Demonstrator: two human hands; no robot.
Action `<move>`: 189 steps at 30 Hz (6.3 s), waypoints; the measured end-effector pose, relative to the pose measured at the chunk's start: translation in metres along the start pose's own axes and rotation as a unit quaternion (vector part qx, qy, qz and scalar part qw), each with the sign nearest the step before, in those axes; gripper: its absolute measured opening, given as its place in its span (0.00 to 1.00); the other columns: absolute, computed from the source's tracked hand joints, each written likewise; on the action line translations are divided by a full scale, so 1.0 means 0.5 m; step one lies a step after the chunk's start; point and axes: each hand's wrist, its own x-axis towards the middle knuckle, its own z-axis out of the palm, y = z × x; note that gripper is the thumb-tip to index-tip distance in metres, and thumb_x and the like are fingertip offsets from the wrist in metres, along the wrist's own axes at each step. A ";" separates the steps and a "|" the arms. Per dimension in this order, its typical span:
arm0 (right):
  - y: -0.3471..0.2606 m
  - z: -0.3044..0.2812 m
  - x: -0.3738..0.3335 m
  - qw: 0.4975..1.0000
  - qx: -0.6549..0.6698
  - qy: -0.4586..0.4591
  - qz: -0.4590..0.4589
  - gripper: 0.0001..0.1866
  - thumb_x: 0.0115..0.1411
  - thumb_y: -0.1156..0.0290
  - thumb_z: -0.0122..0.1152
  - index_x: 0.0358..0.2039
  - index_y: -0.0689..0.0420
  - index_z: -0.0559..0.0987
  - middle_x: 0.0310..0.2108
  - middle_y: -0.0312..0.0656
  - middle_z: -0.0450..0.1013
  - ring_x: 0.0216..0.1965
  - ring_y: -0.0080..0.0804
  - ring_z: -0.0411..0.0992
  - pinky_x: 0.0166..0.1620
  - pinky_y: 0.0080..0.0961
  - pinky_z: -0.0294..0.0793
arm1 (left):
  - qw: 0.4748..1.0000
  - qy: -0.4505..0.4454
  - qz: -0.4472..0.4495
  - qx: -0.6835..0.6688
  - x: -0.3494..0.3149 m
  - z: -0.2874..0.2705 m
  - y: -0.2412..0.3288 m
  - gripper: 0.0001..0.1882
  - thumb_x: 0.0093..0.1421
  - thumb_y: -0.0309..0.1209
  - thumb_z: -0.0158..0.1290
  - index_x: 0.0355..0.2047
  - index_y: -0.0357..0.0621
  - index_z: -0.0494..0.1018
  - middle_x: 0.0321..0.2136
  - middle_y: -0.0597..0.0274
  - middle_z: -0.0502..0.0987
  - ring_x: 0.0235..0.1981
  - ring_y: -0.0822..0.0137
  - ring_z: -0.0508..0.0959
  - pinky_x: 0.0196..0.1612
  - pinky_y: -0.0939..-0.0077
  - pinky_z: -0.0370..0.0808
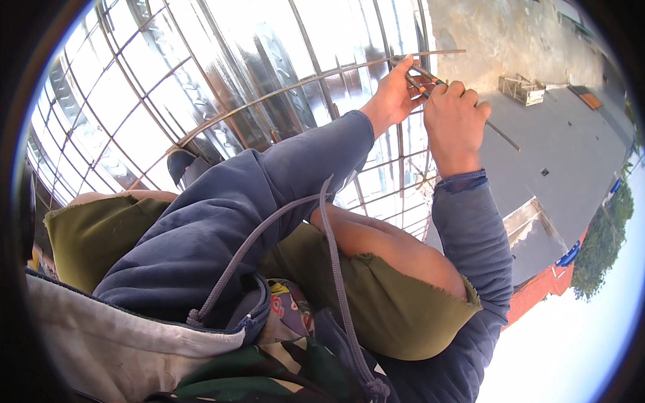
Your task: The person is assembling a metal scaffolding structure. They use pliers to bend and secure metal rods into a grid-like framework, working on the structure from a low-angle perspective.
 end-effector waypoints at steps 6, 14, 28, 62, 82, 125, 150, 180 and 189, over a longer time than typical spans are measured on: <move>0.088 0.034 0.050 0.935 0.270 -0.231 -0.002 0.20 0.66 0.55 0.72 0.38 0.62 0.80 0.40 0.52 0.83 0.40 0.52 0.84 0.46 0.45 0.82 | 0.996 0.082 -0.013 0.034 0.038 0.032 -0.054 0.29 0.76 0.61 0.49 0.41 0.43 0.75 0.28 0.63 0.72 0.29 0.68 0.72 0.30 0.68 0.71; 0.099 0.158 0.023 0.801 0.498 -0.331 0.027 0.22 0.55 0.63 0.77 0.44 0.62 0.78 0.27 0.44 0.76 0.28 0.37 0.77 0.33 0.34 0.75 | 0.980 0.030 -0.059 0.185 -0.005 -0.008 -0.028 0.29 0.75 0.59 0.51 0.41 0.41 0.74 0.30 0.62 0.73 0.30 0.67 0.74 0.42 0.65 0.77; 0.129 0.069 0.048 0.818 0.425 -0.386 0.038 0.20 0.61 0.70 0.64 0.53 0.59 0.75 0.34 0.44 0.80 0.32 0.34 0.84 0.36 0.33 0.84 | 0.308 -0.169 0.515 0.782 0.038 -0.015 -0.005 0.09 0.55 0.37 0.67 0.35 0.51 0.81 0.33 0.69 0.84 0.44 0.61 0.85 0.49 0.65 0.73; 0.175 0.046 0.119 0.907 0.262 -0.328 0.009 0.12 0.62 0.66 0.71 0.44 0.52 0.80 0.28 0.38 0.82 0.33 0.35 0.84 0.34 0.38 0.79 | 0.363 -0.095 0.458 0.806 0.058 0.041 -0.015 0.25 0.52 0.37 0.65 0.51 0.52 0.77 0.34 0.63 0.85 0.41 0.56 0.86 0.53 0.59 0.74; 0.159 0.010 0.053 0.985 0.148 -0.082 -0.018 0.26 0.56 0.63 0.78 0.54 0.49 0.79 0.34 0.37 0.81 0.39 0.37 0.83 0.43 0.41 0.78 | 0.409 -0.198 0.265 0.850 0.044 0.114 0.063 0.19 0.51 0.41 0.65 0.42 0.50 0.82 0.28 0.56 0.85 0.34 0.53 0.87 0.37 0.55 0.81; 0.186 0.014 0.053 0.905 0.299 -0.302 0.019 0.17 0.59 0.64 0.76 0.44 0.54 0.80 0.35 0.47 0.83 0.35 0.39 0.86 0.27 0.36 0.82 | 0.326 -0.178 0.365 0.854 0.005 0.077 0.033 0.21 0.57 0.33 0.64 0.51 0.51 0.73 0.40 0.59 0.86 0.46 0.52 0.86 0.49 0.52 0.76; 0.137 0.078 0.010 0.707 0.576 -0.398 0.100 0.15 0.70 0.61 0.63 0.47 0.60 0.78 0.29 0.40 0.78 0.20 0.27 0.76 0.24 0.28 0.76 | 0.245 -0.223 0.359 0.873 0.020 0.042 0.016 0.22 0.57 0.35 0.64 0.53 0.53 0.76 0.33 0.57 0.87 0.39 0.54 0.88 0.40 0.57 0.80; -0.284 0.199 -0.149 0.485 0.848 0.026 0.213 0.24 0.72 0.56 0.70 0.52 0.64 0.75 0.19 0.31 0.64 0.24 0.19 0.62 0.30 0.25 0.63 | 0.922 0.074 0.298 0.235 -0.105 0.009 0.192 0.19 0.83 0.47 0.40 0.56 0.43 0.62 0.47 0.48 0.71 0.42 0.51 0.83 0.42 0.50 0.86; -0.148 0.248 -0.162 0.419 0.899 0.019 0.131 0.21 0.80 0.55 0.55 0.42 0.62 0.83 0.24 0.36 0.71 0.30 0.23 0.69 0.39 0.27 0.71 | 0.907 -0.073 0.224 0.349 -0.120 0.068 0.335 0.22 0.83 0.49 0.40 0.50 0.41 0.70 0.37 0.55 0.74 0.36 0.62 0.79 0.44 0.56 0.86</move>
